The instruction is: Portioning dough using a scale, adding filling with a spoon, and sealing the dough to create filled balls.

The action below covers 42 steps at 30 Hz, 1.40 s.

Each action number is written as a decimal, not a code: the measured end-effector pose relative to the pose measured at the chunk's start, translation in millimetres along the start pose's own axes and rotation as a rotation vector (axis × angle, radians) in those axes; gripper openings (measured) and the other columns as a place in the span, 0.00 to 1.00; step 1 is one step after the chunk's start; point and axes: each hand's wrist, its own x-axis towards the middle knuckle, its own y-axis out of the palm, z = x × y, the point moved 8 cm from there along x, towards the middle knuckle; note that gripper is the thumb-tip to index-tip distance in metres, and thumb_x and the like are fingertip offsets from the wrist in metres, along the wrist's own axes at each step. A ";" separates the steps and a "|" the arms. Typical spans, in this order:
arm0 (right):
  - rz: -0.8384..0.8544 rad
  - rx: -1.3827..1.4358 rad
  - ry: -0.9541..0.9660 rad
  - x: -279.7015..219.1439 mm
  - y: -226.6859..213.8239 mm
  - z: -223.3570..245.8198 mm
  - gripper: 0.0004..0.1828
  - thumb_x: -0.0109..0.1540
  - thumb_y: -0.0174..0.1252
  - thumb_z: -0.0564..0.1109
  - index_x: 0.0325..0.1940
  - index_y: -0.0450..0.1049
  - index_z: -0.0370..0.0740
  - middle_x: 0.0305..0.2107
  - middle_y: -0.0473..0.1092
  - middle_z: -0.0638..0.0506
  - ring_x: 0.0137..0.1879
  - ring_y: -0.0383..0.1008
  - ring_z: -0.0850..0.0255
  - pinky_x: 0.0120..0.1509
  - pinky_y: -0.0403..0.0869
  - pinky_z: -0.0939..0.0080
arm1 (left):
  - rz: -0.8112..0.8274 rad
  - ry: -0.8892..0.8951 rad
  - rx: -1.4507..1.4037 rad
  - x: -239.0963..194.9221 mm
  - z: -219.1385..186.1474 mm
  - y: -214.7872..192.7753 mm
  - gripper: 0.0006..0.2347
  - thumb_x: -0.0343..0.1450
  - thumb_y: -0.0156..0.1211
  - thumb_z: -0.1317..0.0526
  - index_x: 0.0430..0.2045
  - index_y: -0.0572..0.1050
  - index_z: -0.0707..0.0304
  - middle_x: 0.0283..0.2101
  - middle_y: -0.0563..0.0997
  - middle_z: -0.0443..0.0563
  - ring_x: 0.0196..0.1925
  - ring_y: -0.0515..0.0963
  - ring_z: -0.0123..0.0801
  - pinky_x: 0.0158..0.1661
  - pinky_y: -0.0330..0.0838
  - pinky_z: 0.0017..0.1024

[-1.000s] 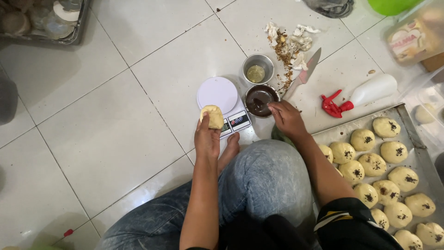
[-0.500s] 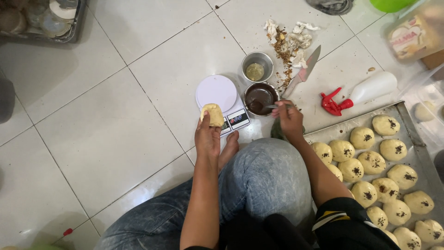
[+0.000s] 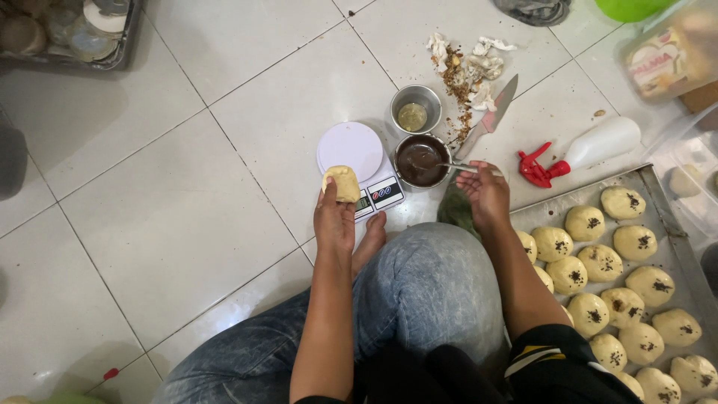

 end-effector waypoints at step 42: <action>0.487 -0.633 -1.457 -195.8 148.0 184.2 0.07 0.67 0.56 0.34 0.45 0.80 0.29 0.33 0.77 0.41 0.31 0.77 0.52 0.37 0.78 0.53 | 0.283 -0.241 -0.078 -6.3 37.5 102.6 0.25 0.80 0.41 0.50 0.64 0.61 0.76 0.65 0.67 0.73 0.65 0.70 0.61 0.61 0.71 0.47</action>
